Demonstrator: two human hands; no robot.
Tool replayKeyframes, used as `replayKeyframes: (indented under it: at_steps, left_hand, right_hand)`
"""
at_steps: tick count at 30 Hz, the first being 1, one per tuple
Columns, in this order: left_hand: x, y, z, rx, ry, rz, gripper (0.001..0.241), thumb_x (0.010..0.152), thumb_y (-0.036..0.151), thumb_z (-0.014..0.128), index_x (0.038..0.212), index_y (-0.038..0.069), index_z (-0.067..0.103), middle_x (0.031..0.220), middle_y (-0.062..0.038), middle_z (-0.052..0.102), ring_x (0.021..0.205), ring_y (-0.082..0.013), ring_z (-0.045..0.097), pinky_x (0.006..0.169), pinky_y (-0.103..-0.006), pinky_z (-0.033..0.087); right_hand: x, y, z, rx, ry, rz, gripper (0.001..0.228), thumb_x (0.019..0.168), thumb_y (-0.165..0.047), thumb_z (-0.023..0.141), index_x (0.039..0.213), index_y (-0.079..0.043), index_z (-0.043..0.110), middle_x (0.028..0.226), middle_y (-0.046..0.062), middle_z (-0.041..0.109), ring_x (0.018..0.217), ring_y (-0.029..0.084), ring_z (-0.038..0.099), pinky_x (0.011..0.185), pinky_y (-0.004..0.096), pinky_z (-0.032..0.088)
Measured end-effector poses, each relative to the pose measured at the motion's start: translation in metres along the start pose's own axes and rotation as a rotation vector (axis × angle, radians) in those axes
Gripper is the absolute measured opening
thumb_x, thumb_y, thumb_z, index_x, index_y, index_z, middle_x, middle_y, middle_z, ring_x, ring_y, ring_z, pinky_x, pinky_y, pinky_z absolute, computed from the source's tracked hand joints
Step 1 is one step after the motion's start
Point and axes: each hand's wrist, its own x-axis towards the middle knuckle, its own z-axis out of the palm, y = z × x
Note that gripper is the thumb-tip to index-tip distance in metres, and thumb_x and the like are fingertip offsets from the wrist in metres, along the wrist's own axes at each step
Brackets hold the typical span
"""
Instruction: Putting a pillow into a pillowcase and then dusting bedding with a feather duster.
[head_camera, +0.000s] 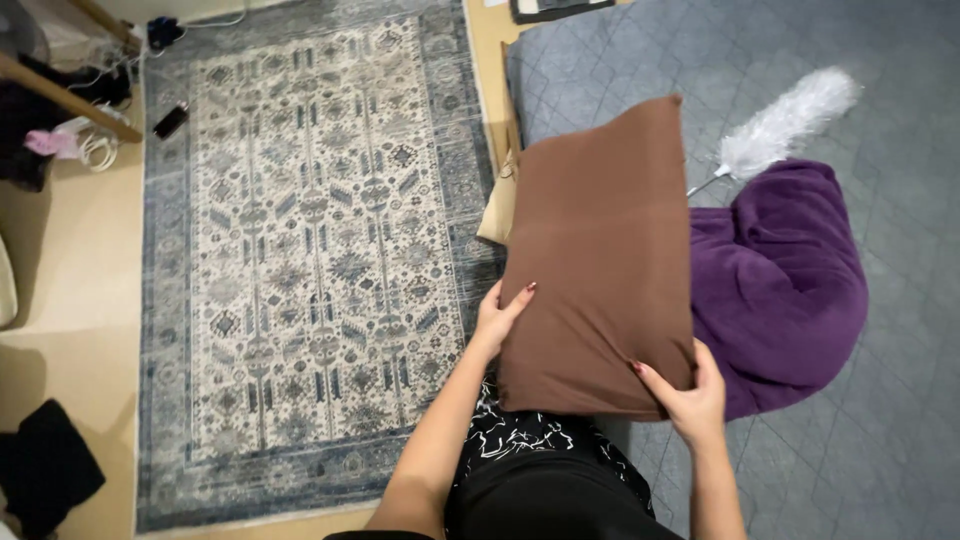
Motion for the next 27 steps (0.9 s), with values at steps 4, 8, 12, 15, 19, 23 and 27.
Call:
replayKeyframes:
  at_steps: [4,8,12,15,19,23,27]
  left_hand:
    - [0.013,-0.017,0.027,0.066,-0.090,0.081,0.070,0.085,0.034,0.083,0.143,0.004,0.057,0.129,-0.012,0.069,0.115,-0.0190,0.065,0.099,-0.0339,0.053]
    - [0.020,-0.020,0.039,0.282,-0.175,-0.001,0.084,0.083,0.037,0.082,0.151,0.005,0.043,0.135,-0.013,0.064,0.122,-0.0211,0.062,0.103,-0.0350,0.050]
    - [0.049,-0.041,0.024,0.639,-0.270,0.137,0.081,0.092,0.041,0.077,0.149,-0.004,0.041,0.137,-0.021,0.060,0.129,-0.0301,0.058,0.106,-0.0389,0.045]
    - [0.092,-0.052,0.011,0.814,-0.246,0.113,0.054,0.107,0.046,0.058,0.130,-0.001,0.067,0.119,-0.022,0.074,0.118,-0.0316,0.070,0.102,-0.0388,0.053]
    - [0.136,-0.050,0.009,0.964,-0.062,0.109,0.043,0.103,0.039,0.055,0.114,0.002,0.074,0.107,-0.023,0.074,0.103,-0.0381,0.072,0.091,-0.0445,0.055]
    - [0.170,-0.031,0.030,0.887,-0.082,0.224,0.044,0.095,0.042,0.054,0.111,0.004,0.071,0.103,-0.020,0.076,0.097,-0.0357,0.075,0.085,-0.0440,0.058]
    - [0.191,-0.020,0.064,1.089,-0.057,0.172,0.048,0.099,0.047,0.056,0.098,0.001,0.067,0.098,-0.023,0.072,0.092,-0.0412,0.070,0.080,-0.0481,0.054]
  right_hand:
    - [-0.016,0.022,-0.030,-0.071,0.090,-0.002,0.063,0.078,-0.007,0.083,0.133,0.002,0.055,0.124,0.010,0.067,0.112,0.018,0.064,0.099,0.033,0.051]
    - [-0.028,0.071,-0.058,-0.224,0.078,0.336,0.075,0.077,-0.021,0.087,0.132,0.008,0.046,0.123,0.022,0.067,0.113,0.025,0.065,0.099,0.039,0.053]
    - [-0.036,0.122,-0.070,-0.325,-0.073,0.699,0.100,0.072,-0.042,0.088,0.142,0.009,0.038,0.134,0.029,0.061,0.124,0.033,0.061,0.105,0.045,0.050]
    - [-0.031,0.124,-0.065,-0.307,-0.052,0.596,0.119,0.065,-0.048,0.088,0.149,0.007,0.025,0.143,0.030,0.049,0.133,0.036,0.051,0.108,0.046,0.043]
    - [0.000,0.103,-0.047,-0.448,0.103,0.439,0.129,0.065,-0.049,0.088,0.156,0.009,0.016,0.151,0.034,0.036,0.140,0.042,0.039,0.111,0.049,0.035]
    - [0.047,0.113,-0.033,-0.747,0.302,0.214,0.112,0.083,-0.053,0.082,0.161,0.008,0.030,0.154,0.037,0.040,0.144,0.048,0.040,0.117,0.052,0.034]
    - [0.112,0.138,-0.034,-0.697,0.470,0.278,0.095,0.089,-0.059,0.081,0.148,0.007,0.046,0.141,0.033,0.056,0.131,0.043,0.054,0.110,0.049,0.044]
